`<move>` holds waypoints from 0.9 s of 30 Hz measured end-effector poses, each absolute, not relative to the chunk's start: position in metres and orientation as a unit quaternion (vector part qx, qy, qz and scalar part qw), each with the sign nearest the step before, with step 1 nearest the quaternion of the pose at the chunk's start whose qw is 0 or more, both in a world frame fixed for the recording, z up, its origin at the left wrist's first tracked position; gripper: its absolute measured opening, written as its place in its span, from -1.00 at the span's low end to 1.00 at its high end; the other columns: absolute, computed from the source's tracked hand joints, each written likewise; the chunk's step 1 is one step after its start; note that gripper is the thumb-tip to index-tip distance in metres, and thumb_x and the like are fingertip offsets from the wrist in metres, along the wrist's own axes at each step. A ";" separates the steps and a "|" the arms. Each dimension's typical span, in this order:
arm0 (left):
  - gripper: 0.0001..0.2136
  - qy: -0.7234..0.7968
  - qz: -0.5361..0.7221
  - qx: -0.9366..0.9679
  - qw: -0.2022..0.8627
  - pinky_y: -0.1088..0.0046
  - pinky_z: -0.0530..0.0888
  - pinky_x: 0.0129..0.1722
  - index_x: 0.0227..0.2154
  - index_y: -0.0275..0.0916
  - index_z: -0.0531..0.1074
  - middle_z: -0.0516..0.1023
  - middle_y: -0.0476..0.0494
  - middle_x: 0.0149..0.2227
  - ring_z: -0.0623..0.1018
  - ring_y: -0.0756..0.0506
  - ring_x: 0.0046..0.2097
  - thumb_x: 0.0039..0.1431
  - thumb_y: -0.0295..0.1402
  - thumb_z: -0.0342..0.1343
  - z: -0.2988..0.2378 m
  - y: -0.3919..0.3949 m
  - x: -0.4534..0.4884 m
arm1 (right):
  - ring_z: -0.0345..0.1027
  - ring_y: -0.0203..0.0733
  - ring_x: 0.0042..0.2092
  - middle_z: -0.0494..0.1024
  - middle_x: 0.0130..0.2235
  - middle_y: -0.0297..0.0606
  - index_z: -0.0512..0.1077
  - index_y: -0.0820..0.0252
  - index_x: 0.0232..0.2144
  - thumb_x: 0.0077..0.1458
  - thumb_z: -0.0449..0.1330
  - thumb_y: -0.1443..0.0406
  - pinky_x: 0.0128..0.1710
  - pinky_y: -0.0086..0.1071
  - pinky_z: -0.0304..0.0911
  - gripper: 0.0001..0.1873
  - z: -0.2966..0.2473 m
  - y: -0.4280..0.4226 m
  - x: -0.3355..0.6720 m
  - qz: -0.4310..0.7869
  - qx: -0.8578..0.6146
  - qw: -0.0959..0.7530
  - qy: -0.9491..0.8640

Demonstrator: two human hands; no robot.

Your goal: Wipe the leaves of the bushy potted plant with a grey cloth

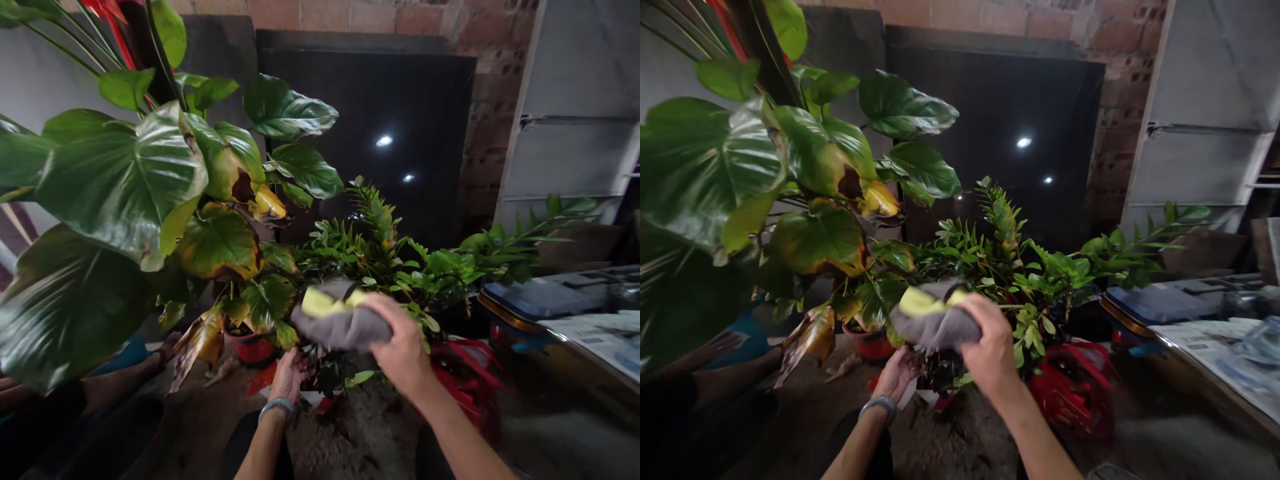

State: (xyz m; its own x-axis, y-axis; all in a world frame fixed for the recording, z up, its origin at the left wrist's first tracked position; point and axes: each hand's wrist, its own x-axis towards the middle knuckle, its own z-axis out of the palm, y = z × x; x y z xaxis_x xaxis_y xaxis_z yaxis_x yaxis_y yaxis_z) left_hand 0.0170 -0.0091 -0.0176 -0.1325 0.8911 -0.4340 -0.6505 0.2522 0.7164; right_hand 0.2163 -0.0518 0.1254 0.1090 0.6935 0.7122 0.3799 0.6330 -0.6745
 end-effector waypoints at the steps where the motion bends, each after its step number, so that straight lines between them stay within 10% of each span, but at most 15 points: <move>1: -0.87 0.452 0.595 0.142 0.649 0.43 0.43 -0.47 -0.41 -0.24 0.38 0.53 -0.03 -0.49 0.50 -0.04 -0.49 0.04 -0.33 0.22 -0.016 -0.007 0.021 | 0.39 0.03 0.01 0.59 -0.09 -0.21 0.57 0.00 -0.22 -0.20 0.13 0.48 0.11 -0.10 0.21 -0.52 0.139 -0.034 0.225 0.076 -0.417 0.658 -0.622; 10: -0.58 0.443 0.556 0.216 0.669 0.48 0.41 -0.52 -0.12 -0.22 0.40 0.52 0.04 -0.54 0.50 -0.03 -0.54 -0.10 -0.33 0.30 -0.023 -0.004 0.025 | 0.47 0.06 -0.16 0.65 -0.23 -0.23 0.62 0.02 -0.38 -0.45 0.02 0.56 -0.07 -0.07 0.33 -0.40 0.050 -0.048 0.243 0.177 -0.535 0.459 -0.686; 19: -0.67 0.440 0.558 0.218 0.669 0.44 0.41 -0.48 -0.27 -0.28 0.48 0.59 -0.09 -0.51 0.52 -0.05 -0.52 -0.18 -0.41 0.33 -0.018 -0.006 0.029 | 0.41 0.09 -0.03 0.60 -0.12 -0.11 0.59 0.12 -0.28 -0.29 0.18 0.44 0.07 -0.06 0.23 -0.58 0.140 0.000 0.250 0.060 -0.493 0.654 -0.571; 27: -0.73 0.448 0.574 0.204 0.655 0.43 0.42 -0.47 -0.35 -0.30 0.52 0.58 -0.08 -0.52 0.52 -0.06 -0.50 -0.20 -0.43 0.35 -0.023 -0.003 0.025 | 0.50 -0.01 -0.17 0.65 -0.25 -0.23 0.59 0.08 -0.33 -0.40 0.05 0.51 -0.12 -0.21 0.35 -0.46 0.065 -0.063 0.237 0.227 -0.575 0.419 -0.665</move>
State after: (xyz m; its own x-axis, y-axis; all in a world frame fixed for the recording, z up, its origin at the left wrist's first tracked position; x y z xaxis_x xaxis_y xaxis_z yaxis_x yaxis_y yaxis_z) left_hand 0.0252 -0.0028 -0.0234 -0.0599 0.9341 -0.3520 -0.5694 0.2577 0.7806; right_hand 0.2369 -0.0632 0.0647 0.0119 0.9549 0.2966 0.5737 0.2364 -0.7842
